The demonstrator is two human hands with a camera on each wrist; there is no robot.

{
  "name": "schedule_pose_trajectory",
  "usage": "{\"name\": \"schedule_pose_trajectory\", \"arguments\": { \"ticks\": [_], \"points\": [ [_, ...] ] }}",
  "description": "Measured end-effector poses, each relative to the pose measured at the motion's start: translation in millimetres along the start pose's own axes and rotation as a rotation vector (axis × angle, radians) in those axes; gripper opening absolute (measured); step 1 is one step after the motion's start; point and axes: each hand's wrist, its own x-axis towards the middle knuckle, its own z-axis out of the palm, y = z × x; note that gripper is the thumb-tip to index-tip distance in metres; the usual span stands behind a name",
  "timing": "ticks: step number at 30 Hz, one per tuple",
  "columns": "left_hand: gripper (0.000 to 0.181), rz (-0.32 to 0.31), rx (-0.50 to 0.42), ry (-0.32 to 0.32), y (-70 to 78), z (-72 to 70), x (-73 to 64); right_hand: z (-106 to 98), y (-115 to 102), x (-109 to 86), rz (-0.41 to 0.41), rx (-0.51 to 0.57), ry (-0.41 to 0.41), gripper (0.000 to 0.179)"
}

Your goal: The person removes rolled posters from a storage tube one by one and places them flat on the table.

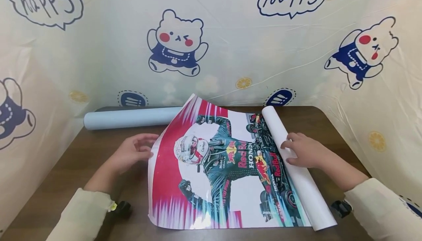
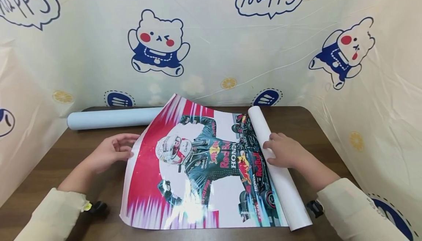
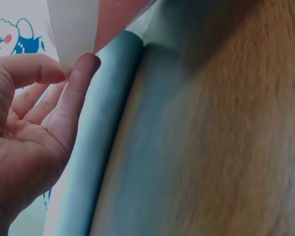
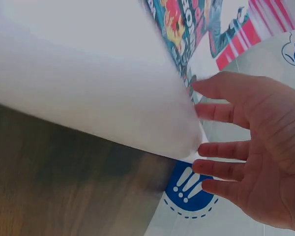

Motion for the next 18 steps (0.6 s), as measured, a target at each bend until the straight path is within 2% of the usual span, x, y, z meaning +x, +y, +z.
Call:
{"name": "schedule_pose_trajectory", "arguments": {
  "ticks": [5,9,11,13,18],
  "points": [
    [0.045,0.044,0.022,0.034,-4.1,-7.5,-6.8,0.4,6.6,0.7,-0.012,0.007,-0.031,0.05],
    [0.039,-0.006,0.022,-0.005,-10.0,-10.3,-10.8,2.4,11.5,-1.9,-0.009,0.036,-0.063,0.049],
    [0.042,-0.045,0.023,-0.042,-12.3,-10.5,-12.8,4.0,14.8,-4.5,0.007,0.063,-0.072,0.046],
    [0.047,-0.058,0.024,-0.081,-14.1,-10.7,-14.8,5.5,18.5,-7.6,0.026,0.103,-0.072,0.045],
    [0.062,-0.037,0.015,-0.137,-16.8,-13.2,-20.6,9.1,27.3,-14.7,0.09,0.178,-0.067,0.054]
  ]
}}
